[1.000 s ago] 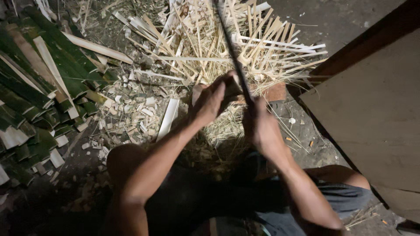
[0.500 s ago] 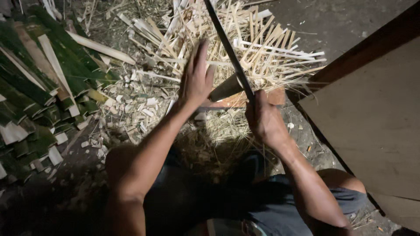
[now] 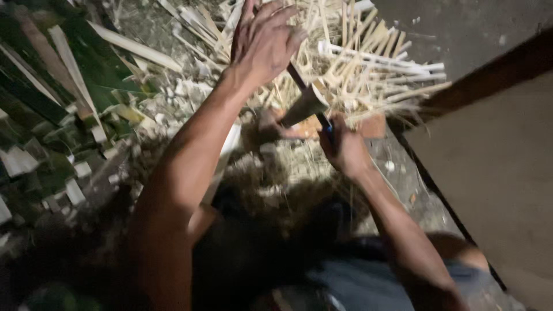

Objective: The person splits bamboo stalks into thin strips using a machete. They repeatedly position the bamboo on a wooden block and strike it to produce narrow strips, then later hollows out a bamboo segment by scraping the interior.

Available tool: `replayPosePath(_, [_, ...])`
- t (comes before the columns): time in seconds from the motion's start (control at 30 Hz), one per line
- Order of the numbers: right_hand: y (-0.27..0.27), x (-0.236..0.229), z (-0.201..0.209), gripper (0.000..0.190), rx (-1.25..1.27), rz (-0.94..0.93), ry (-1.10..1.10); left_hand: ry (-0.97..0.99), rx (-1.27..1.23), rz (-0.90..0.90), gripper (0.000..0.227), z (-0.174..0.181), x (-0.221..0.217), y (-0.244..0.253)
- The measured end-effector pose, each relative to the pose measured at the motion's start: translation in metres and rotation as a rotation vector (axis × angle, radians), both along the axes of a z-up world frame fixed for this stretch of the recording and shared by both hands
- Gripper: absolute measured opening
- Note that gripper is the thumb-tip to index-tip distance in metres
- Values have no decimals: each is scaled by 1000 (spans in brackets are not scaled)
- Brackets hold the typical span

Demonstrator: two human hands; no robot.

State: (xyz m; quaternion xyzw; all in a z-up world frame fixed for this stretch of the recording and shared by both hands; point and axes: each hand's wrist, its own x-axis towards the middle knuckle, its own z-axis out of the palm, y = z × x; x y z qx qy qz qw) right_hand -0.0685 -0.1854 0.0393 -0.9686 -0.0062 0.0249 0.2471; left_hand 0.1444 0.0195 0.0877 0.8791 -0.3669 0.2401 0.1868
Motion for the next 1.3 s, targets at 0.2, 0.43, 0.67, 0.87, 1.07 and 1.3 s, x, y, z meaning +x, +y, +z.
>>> replayPosePath(0.2, [-28,5,-54,41,73,147,-133,45,-286,160,63,-46,8,23])
replayPosePath(0.43, [-1,43,-165,28,97,-83,120,527,-397,-225,48,-115,-11,-16])
replayPosePath(0.67, [62,49,-169,30,299,-77,54,241,-978,-268,26,-90,-62,-22])
replayPosePath(0.87, [51,43,-160,32,1030,-13,393,272,-1082,-270,32,-75,-56,-27])
replayPosePath(1.07, [41,25,-115,34,398,-6,58,131,-1067,-91,41,-63,-54,-42])
replayPosePath(1.3, [47,45,-235,49,310,-55,-148,11,-1103,0,42,-70,-60,-58])
